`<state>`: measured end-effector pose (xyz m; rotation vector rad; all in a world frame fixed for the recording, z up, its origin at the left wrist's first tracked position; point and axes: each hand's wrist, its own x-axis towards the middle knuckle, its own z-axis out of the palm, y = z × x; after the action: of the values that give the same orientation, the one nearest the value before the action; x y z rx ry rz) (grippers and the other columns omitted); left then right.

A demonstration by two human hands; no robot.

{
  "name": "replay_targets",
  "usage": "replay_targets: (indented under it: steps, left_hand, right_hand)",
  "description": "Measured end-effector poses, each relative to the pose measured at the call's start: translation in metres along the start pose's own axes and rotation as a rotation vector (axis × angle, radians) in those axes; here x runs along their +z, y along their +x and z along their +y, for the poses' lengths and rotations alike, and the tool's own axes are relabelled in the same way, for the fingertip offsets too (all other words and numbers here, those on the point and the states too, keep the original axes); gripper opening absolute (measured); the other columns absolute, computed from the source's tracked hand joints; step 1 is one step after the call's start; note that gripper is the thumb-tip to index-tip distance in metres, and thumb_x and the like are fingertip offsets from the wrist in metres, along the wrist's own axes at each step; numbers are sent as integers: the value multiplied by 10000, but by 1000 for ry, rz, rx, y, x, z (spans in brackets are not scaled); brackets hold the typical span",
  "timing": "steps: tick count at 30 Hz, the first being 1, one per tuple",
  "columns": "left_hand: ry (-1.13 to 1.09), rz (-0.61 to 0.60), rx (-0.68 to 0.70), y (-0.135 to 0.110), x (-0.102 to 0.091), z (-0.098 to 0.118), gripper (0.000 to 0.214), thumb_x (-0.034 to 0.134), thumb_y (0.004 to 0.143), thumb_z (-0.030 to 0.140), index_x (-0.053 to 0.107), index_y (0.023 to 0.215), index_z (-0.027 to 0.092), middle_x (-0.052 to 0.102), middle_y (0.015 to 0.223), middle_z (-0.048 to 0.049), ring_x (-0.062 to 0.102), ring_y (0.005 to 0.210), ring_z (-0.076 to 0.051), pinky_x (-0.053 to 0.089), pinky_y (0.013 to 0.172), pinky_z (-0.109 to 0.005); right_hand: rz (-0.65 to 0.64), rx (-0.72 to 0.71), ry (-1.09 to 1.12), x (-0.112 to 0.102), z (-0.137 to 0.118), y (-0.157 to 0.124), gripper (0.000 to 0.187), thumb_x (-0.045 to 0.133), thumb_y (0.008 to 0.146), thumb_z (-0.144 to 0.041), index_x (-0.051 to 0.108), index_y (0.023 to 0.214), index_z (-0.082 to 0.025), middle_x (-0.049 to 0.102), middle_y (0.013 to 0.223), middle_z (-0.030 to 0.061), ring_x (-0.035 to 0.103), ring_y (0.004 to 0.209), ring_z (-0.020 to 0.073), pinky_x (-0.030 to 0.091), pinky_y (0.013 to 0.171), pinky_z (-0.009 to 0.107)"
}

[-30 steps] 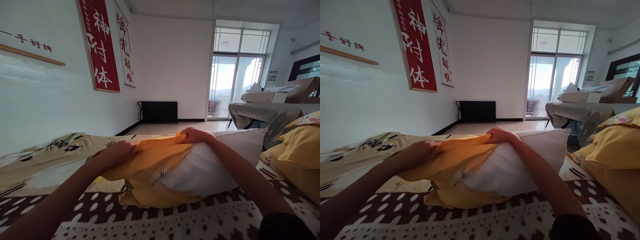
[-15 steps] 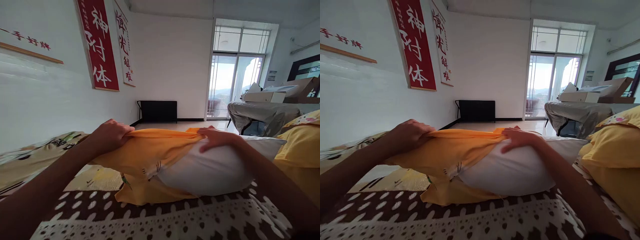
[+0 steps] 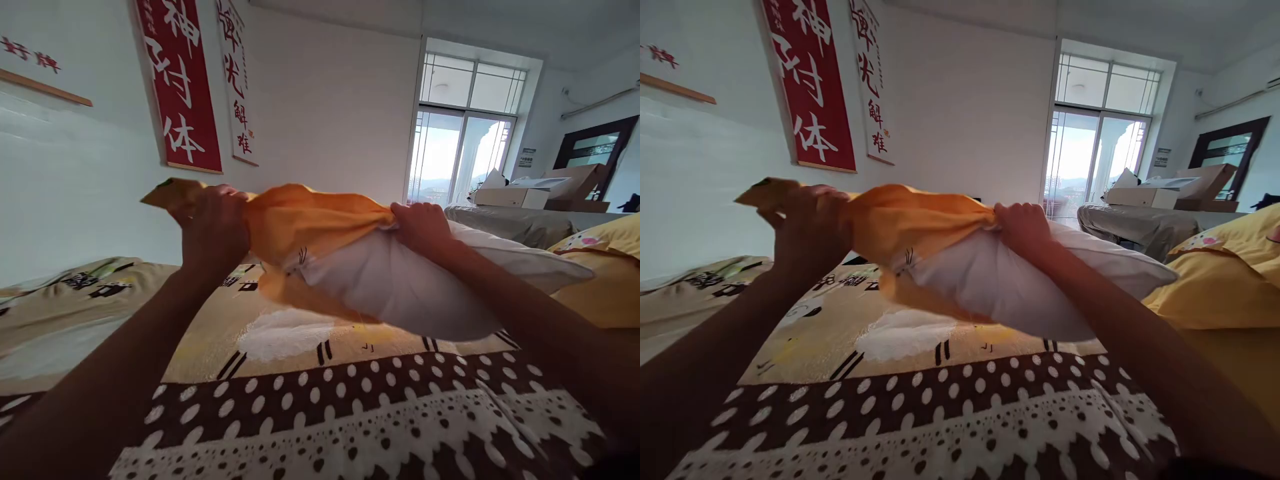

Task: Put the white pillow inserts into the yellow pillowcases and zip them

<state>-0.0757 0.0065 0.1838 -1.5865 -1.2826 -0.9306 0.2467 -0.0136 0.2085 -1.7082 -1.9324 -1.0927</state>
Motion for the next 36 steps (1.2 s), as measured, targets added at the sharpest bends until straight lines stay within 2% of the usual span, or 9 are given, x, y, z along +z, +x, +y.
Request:
replay_targets:
  steps: [3, 6, 11, 14, 19, 23, 27, 31, 36]
  left_hand:
    - [-196, -84, -80, -16, 12, 14, 440, 338, 896, 230, 389, 1295, 51, 395, 1356, -227, 309, 1302, -330, 176, 1025, -522]
    - [-447, -421, -179, -45, 41, 29, 387, 383, 837, 228, 490, 1188, 106, 465, 1313, -199, 321, 1305, -335, 120, 1070, -516]
    - [-763, -889, -533, -115, 98, 56, 305, 331, 823, 366, 523, 915, 147, 667, 842, -146, 647, 772, -268, 462, 767, -412]
    - [-955, -1104, -752, -157, 114, 63, 472, 266, 823, 531, 487, 933, 130, 678, 814, -169, 649, 603, -234, 480, 591, -340]
    - [-1280, -1290, -987, -200, 116, 60, 761, 421, 657, 787, 454, 1043, 133, 667, 997, -209, 674, 817, -268, 515, 654, -329]
    - [-1541, -1359, -1012, -212, 116, 77, 750, 532, 629, 751, 502, 1073, 147, 666, 1038, -174, 651, 917, -278, 522, 692, -335]
    - [-1710, -1256, -971, -212, 114, 121, 664, 527, 713, 649, 511, 1171, 169, 640, 1145, -148, 630, 996, -267, 529, 783, -358]
    - [-1591, -888, -935, -179, 125, 150, 605, 532, 730, 384, 419, 1276, 150, 601, 1227, -136, 622, 1018, -238, 530, 824, -341]
    - [-1299, -749, -832, -130, 162, 114, 688, 551, 564, 184, 459, 1245, 139, 621, 1192, -87, 579, 1076, -275, 522, 816, -343]
  right_hand:
    - [109, 41, -25, 4, -20, 14, 250, 345, 876, -105, 559, 1006, -121, 660, 836, 139, 623, 808, 243, 365, 727, 341]
    - [81, 12, 7, 20, -62, 10, 297, 289, 903, -69, 545, 1053, -81, 667, 897, 179, 634, 858, 252, 381, 806, 404]
    - [-380, -411, 311, 48, -121, -10, 385, 506, 876, -294, 481, 1227, -140, 683, 1000, 121, 642, 885, 242, 448, 750, 352]
    - [-443, -353, 346, 68, -103, -11, 456, 566, 829, -404, 514, 1213, -164, 661, 1080, 136, 619, 978, 280, 449, 800, 376]
    - [-422, -95, 299, 128, -15, -20, 569, 530, 854, -448, 424, 1339, -169, 559, 1261, 176, 521, 1157, 317, 345, 975, 472]
    - [-516, 193, 564, 195, 16, -66, 746, 557, 805, -536, 310, 1429, -210, 473, 1379, 136, 448, 1248, 310, 336, 1008, 482]
    - [-534, 271, 637, 236, 2, -110, 567, 414, 899, -495, 384, 1393, -217, 569, 1289, 88, 558, 1143, 223, 431, 934, 353]
    - [-444, 338, 629, 241, -14, -121, 389, 337, 943, -405, 557, 1207, -222, 630, 1181, 91, 621, 1027, 219, 452, 845, 323]
    - [-286, 422, 639, 227, -29, -123, 412, 272, 958, -373, 636, 913, -184, 688, 846, 93, 650, 802, 213, 439, 662, 288]
